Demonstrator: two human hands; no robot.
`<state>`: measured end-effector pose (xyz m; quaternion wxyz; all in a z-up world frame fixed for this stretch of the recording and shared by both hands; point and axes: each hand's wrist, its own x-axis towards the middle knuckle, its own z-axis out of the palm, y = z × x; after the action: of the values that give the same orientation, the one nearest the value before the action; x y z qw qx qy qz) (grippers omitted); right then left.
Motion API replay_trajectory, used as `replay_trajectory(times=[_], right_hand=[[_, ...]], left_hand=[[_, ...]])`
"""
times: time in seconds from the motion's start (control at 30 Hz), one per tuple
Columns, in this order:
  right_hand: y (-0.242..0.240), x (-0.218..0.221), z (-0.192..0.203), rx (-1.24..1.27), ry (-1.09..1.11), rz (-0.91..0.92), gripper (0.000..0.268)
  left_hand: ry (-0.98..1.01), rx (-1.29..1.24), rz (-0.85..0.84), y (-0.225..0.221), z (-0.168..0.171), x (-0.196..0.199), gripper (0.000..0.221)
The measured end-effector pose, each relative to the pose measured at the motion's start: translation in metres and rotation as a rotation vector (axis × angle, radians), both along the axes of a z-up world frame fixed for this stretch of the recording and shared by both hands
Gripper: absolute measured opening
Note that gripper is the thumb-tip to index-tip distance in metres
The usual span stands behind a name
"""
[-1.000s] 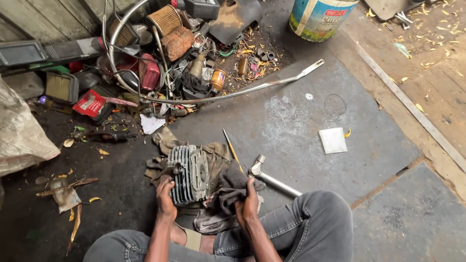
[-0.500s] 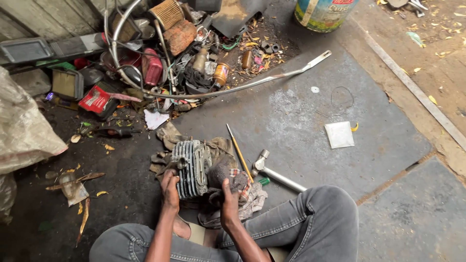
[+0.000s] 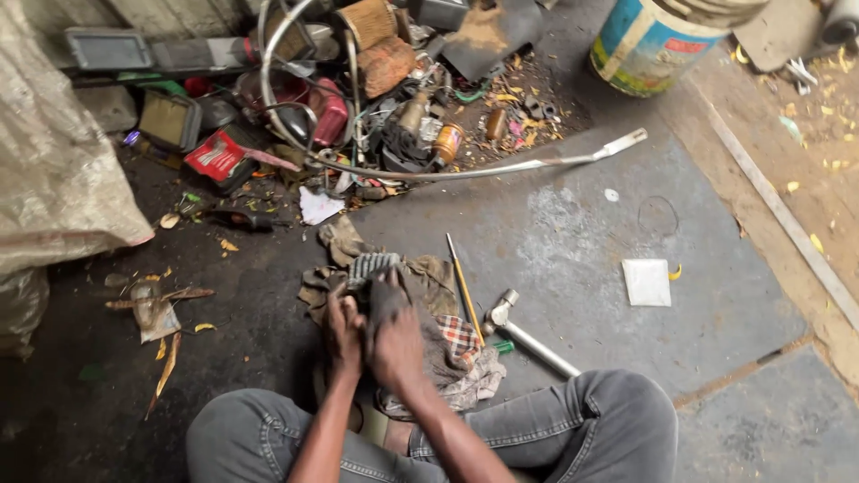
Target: The user is seen cleaning a engine component of a motorcycle with a rag and a thin stick.
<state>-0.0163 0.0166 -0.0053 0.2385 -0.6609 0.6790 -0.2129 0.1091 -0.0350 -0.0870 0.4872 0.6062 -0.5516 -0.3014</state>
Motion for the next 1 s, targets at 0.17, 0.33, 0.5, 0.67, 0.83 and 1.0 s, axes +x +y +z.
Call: replay_trajectory(times=[0.17,0.33,0.5,0.67,0.83,1.0], right_hand=[[-0.044,-0.026,0.023,-0.541,0.108,0.106,0.062],[-0.042,-0.035,0.054,-0.278,-0.859,-0.622,0.037],[-0.044,-0.027,0.05,0.059,-0.628,-0.612,0.04],[-0.031,0.003,0.07,-0.546,0.362,0.135,0.048],[-0.022,0.011,0.088,-0.345,0.441,0.377,0.066],[-0.04,0.018,0.03,-0.329,0.474,0.318,0.057]], left_hand=[[0.075,-0.108,0.042,0.002,0.007,-0.017,0.049],[0.23,0.16,0.025,0.008,-0.018,-0.017,0.051],[0.192,0.018,0.03,0.006,-0.015,-0.022,0.043],[0.248,-0.083,0.028,0.014,0.044,-0.013,0.041],[0.294,-0.094,0.008,0.013,0.049,-0.025,0.04],[0.311,-0.111,-0.015,0.002,0.038,-0.03,0.038]])
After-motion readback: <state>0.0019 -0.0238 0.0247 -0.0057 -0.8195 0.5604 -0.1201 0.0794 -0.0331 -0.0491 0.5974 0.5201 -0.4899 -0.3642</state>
